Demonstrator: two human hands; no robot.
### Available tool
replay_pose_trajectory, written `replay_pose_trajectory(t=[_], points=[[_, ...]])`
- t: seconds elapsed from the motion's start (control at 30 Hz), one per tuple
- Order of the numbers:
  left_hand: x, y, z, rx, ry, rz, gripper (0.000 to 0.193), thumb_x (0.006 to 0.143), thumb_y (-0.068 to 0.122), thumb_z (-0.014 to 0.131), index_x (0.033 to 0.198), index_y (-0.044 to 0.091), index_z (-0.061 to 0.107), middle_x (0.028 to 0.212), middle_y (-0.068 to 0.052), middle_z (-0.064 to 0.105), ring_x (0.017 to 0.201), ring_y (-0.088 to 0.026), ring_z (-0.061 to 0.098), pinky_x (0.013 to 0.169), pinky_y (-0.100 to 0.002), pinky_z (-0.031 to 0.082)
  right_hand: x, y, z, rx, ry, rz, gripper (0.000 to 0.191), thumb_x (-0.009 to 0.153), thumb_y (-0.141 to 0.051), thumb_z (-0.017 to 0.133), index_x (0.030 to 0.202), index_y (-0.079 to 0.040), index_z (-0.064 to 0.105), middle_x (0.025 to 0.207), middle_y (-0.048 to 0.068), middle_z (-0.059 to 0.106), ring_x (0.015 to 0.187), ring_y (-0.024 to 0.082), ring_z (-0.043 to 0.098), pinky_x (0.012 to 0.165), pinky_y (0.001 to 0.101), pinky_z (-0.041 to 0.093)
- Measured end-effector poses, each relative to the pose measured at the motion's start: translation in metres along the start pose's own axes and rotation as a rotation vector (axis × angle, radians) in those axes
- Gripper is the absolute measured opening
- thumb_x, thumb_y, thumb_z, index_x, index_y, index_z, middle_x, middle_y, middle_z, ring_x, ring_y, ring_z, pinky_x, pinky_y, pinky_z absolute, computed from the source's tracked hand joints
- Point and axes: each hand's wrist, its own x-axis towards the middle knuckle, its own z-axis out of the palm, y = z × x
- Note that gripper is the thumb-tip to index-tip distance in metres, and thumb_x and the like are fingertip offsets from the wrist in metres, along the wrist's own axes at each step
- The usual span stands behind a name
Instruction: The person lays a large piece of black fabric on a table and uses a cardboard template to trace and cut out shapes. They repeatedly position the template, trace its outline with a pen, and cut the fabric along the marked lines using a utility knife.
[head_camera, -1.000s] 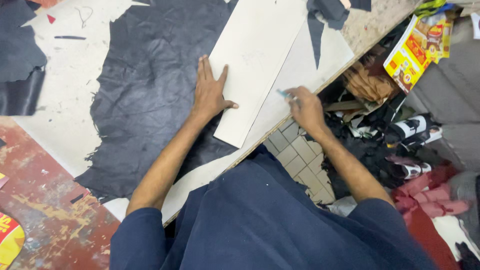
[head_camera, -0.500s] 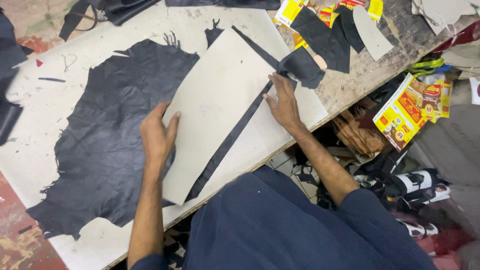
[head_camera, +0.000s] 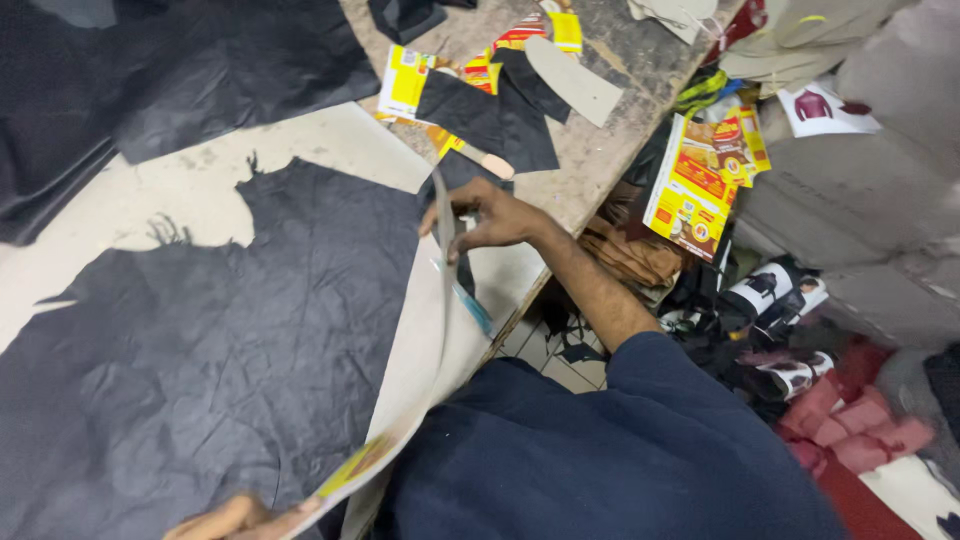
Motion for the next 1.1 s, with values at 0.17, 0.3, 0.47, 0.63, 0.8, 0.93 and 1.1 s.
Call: replay_pose_trajectory(t=[0.17,0.3,0.47,0.63,0.8,0.93,1.1], points=[[0.029,-0.026,-0.011,0.257,0.341,-0.517,0.029,0.091,0.014,0.076,0.120,0.006,0.074,0.083,-0.014,0.070,0.075,-0.019,0.071,0.077,-0.032,0.055,-0.062,-0.007,-0.018,0.190,0.245,0.091,0.046,0.086,-0.011,0.081,0.127,0.005,0.065,0.119,0.010,0.072,0.106,0.011,0.066,0.092,0.0278,0.054],[0.107,-0.008,0.015,0.312,0.451,-0.457,0.055,0.091,0.008,0.074,0.143,0.003,0.060,0.107,-0.022,0.062,0.091,-0.030,0.066,0.084,-0.041,0.060,-0.153,0.033,-0.039,0.053,0.767,0.179,0.037,0.096,-0.015,0.077,0.126,0.006,0.068,0.114,0.008,0.077,0.097,0.013,0.068,0.086,0.0301,0.057],[0.160,0.031,0.044,0.436,0.394,-0.285,0.055,0.084,0.006,0.080,0.136,0.006,0.064,0.137,-0.031,0.051,0.130,-0.039,0.055,0.104,-0.047,0.052,-0.258,0.100,-0.088,-0.042,1.791,-0.056,0.043,0.097,0.008,0.065,0.139,0.005,0.053,0.131,0.016,0.065,0.114,0.023,0.064,0.099,0.0344,0.053],[0.177,0.030,0.075,0.374,0.235,-0.322,0.051,0.086,0.012,0.080,0.135,0.014,0.068,0.143,-0.015,0.059,0.133,-0.033,0.055,0.109,-0.045,0.048,-0.293,0.121,-0.098,-0.128,2.384,0.101,0.072,0.086,0.023,0.054,0.151,0.001,0.034,0.146,0.021,0.052,0.126,0.032,0.061,0.105,0.0389,0.053],[0.182,0.027,0.090,0.376,0.094,-0.326,0.049,0.085,0.017,0.077,0.133,0.013,0.069,0.142,-0.016,0.057,0.128,-0.038,0.053,0.108,-0.047,0.043,-0.261,0.129,-0.089,0.537,2.126,0.445,0.055,0.092,-0.004,0.046,0.146,-0.001,0.036,0.133,0.019,0.059,0.110,0.029,0.065,0.089,0.0358,0.057],[0.188,0.035,0.094,0.396,0.046,-0.338,0.048,0.084,0.017,0.076,0.131,0.013,0.069,0.141,-0.017,0.057,0.127,-0.039,0.052,0.107,-0.047,0.043,-0.238,0.144,-0.071,0.973,1.195,0.946,0.063,0.110,-0.052,0.042,0.132,0.004,0.061,0.105,0.016,0.079,0.078,0.023,0.075,0.060,0.0297,0.062],[0.173,0.041,0.093,0.402,0.091,-0.404,0.047,0.084,0.018,0.075,0.131,0.010,0.069,0.136,-0.016,0.060,0.126,-0.037,0.055,0.106,-0.047,0.044,-0.196,0.172,-0.029,0.546,1.582,0.701,0.026,0.100,-0.013,0.058,0.123,-0.003,0.063,0.097,0.016,0.077,0.056,0.021,0.068,0.043,0.0277,0.047]])
